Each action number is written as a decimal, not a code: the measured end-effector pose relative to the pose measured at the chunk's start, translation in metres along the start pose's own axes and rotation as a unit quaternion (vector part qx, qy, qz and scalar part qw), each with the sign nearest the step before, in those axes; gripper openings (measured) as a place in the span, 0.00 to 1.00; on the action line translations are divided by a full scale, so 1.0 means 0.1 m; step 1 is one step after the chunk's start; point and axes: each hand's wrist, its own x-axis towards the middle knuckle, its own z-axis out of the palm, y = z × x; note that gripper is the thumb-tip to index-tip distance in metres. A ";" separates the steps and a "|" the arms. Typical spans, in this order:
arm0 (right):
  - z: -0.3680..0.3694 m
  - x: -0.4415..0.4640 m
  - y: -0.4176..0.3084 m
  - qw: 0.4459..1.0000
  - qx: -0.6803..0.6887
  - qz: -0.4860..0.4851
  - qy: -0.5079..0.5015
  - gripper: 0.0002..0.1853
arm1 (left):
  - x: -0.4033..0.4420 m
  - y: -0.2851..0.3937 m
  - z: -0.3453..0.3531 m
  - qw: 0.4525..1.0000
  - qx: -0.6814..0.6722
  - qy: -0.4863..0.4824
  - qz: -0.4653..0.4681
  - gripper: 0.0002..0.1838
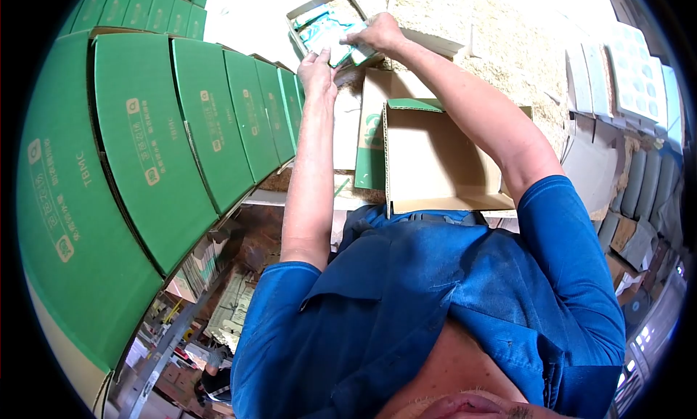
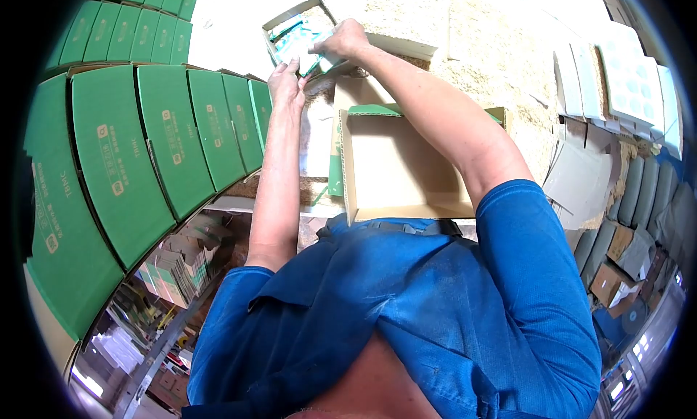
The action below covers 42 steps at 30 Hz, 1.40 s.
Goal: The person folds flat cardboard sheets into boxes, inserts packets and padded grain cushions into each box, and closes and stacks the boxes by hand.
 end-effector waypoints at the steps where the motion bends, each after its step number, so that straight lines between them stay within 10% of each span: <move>1: 0.00 0.02 0.01 1.000 0.016 0.015 0.018 0.26 | -0.01 0.00 0.00 1.000 -0.016 -0.001 0.006 0.11; 9: 0.06 0.18 0.10 1.000 0.016 -0.004 0.024 0.25 | 0.12 -0.01 -0.07 0.999 0.025 0.019 0.041 0.12; 21: -0.16 -0.06 -0.21 0.907 -0.136 -0.229 0.327 0.13 | 0.29 -0.12 -0.18 0.929 0.214 0.138 0.268 0.08; 33: -0.43 -0.05 -0.35 0.932 0.022 -0.134 0.335 0.14 | -0.02 0.08 -0.11 0.838 0.455 0.093 0.286 0.29; 35: -0.52 -0.04 -0.40 0.917 0.056 -0.178 0.354 0.17 | -0.05 0.08 -0.06 0.746 0.528 0.128 0.385 0.34; 42: -1.37 -0.71 -0.74 0.945 0.170 -0.143 0.240 0.15 | 0.02 -0.01 -0.22 0.784 0.504 0.053 0.359 0.28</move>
